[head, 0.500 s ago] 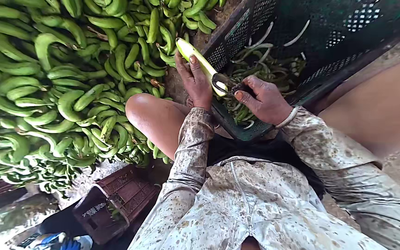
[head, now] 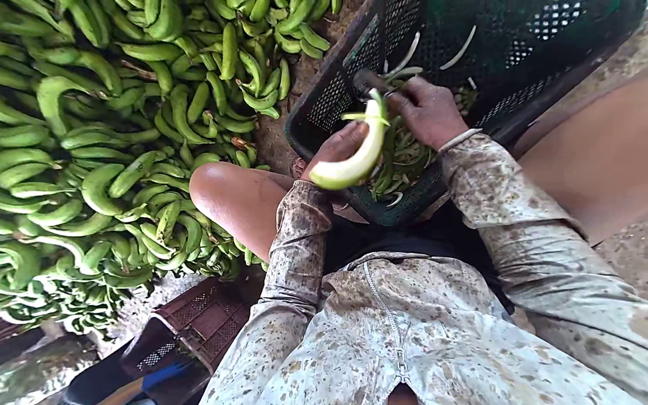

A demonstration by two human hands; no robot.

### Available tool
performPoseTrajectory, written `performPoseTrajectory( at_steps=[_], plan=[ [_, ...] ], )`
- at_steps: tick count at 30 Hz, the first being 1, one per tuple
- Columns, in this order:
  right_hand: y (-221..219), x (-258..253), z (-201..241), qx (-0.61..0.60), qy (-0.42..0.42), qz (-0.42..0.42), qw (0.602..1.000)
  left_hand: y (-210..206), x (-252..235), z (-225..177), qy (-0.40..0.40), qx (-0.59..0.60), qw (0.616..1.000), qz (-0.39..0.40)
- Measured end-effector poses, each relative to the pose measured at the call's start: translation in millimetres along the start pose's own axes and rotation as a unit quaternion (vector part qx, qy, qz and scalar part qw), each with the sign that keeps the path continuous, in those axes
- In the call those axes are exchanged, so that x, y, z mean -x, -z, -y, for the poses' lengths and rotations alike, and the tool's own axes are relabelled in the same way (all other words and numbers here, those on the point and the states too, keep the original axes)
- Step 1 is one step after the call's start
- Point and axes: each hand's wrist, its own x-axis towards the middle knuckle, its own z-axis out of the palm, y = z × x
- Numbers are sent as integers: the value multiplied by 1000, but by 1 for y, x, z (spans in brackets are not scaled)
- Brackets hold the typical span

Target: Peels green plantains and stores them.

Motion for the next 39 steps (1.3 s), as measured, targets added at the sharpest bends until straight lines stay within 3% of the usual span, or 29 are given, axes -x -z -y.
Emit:
performPoseTrajectory(
  at_steps=[2, 3, 6, 10, 12, 16, 21, 24, 26, 29, 31, 34, 36, 37, 39],
  plan=[
    [5, -7, -14, 20, -107, -29, 994, -1, 4, -3, -15, 8, 998, 55],
    [10, -10, -21, 16, -147, -43, 988, -3, 5, -5, -27, 1, 999, 38],
    [22, -2, -15, -7, -166, -70, 984, -5, -1, -2, -85, -28, 985, -146],
    [18, 20, 1, -8, -156, -37, 987, 2, -23, 0, -201, 41, 919, -337],
    [4, 34, 2, -18, -122, -4, 992, -1, -27, 1, -238, 141, 870, -409],
    [-26, 51, 13, -41, 62, 16, 997, -4, -28, -12, -256, 288, 792, -473],
    [-38, 46, 13, -12, 91, -10, 996, -10, -29, -21, -266, 308, 774, -485],
    [-32, 40, 16, -9, 88, -28, 996, -14, -32, -21, -272, 264, 794, -475],
    [-27, 32, 15, -22, 84, -29, 996, -19, -34, -18, -266, 210, 828, -446],
    [-14, 20, 12, -35, 72, 2, 997, -11, -28, -9, -193, 49, 932, -303],
    [-6, 15, 8, -48, 63, 29, 996, -4, -20, -10, -113, -116, 971, -175],
    [1, 8, 3, -52, 35, 47, 997, -5, -13, -17, 4, -344, 939, 19],
    [4, 1, -2, -46, -6, 28, 999, -11, -15, -14, 70, -403, 907, 95],
    [5, -1, -5, -44, -22, 10, 999, -12, -16, -9, 77, -389, 913, 93],
    [9, 0, -5, -39, -22, -34, 998, -8, -18, -1, 21, -288, 957, 2]
  ],
)
